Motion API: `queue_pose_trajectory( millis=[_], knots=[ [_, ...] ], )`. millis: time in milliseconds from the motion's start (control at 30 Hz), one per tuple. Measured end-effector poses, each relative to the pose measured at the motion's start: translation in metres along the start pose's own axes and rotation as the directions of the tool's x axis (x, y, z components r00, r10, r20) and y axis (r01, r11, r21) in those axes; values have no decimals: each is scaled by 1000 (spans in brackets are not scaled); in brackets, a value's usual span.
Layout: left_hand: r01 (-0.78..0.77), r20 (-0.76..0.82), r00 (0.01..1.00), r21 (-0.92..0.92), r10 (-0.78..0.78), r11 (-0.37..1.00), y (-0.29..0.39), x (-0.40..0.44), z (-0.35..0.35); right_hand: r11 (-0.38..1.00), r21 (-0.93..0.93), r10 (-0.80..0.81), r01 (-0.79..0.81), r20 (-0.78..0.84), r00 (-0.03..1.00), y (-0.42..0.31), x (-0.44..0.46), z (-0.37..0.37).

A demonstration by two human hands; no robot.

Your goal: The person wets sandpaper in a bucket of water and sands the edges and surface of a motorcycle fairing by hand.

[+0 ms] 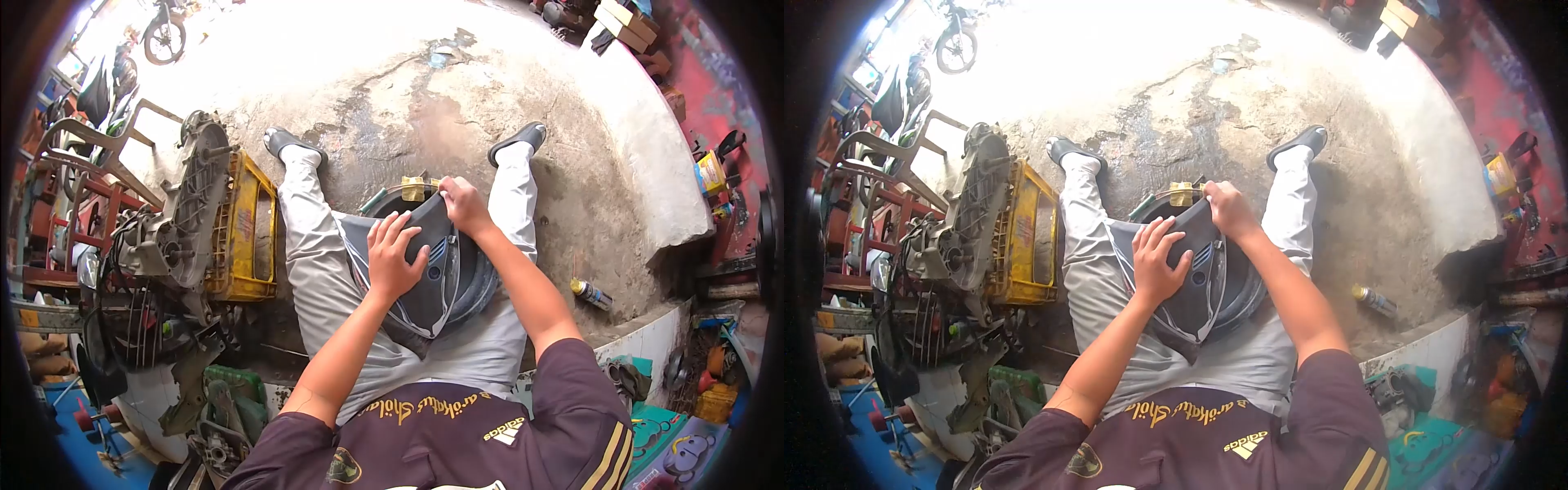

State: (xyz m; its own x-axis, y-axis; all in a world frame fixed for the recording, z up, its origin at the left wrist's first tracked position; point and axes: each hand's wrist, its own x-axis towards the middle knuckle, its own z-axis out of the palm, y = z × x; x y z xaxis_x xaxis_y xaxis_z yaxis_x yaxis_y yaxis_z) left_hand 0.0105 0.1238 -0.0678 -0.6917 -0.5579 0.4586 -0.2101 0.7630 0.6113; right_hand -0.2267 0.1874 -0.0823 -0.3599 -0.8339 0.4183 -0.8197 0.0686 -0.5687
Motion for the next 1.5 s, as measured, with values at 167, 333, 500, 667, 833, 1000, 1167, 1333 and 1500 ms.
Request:
queue_pose_trajectory(
  millis=[167,333,500,667,833,1000,1167,1333,1500],
  knots=[
    [5,-4,1000,23,-5,1000,1,-3,1,986,-167,-19,29,60,998,19,7,-4],
    [-1,-9,1000,43,1,999,0,0,2,980,-68,-179,187,110,978,15,4,-9],
    [8,32,999,44,-9,999,1,2,-1,968,25,-253,252,65,965,0,2,-8],
    [4,83,997,60,-9,998,-1,2,-2,999,-18,-40,41,54,998,27,8,-9],
    [12,125,992,67,-20,998,-2,3,0,993,99,-66,59,65,996,20,6,-11],
    [15,136,990,80,-25,997,-3,3,2,991,132,-41,37,24,999,20,5,-6],
    [13,150,988,92,-26,996,-2,4,2,997,76,-17,16,16,1000,33,7,-3],
    [17,143,989,85,-29,996,-2,4,2,982,144,-131,126,28,991,13,7,-3],
    [19,129,991,93,-31,995,0,4,2,991,129,19,-22,20,1000,15,4,-6]
  ],
)
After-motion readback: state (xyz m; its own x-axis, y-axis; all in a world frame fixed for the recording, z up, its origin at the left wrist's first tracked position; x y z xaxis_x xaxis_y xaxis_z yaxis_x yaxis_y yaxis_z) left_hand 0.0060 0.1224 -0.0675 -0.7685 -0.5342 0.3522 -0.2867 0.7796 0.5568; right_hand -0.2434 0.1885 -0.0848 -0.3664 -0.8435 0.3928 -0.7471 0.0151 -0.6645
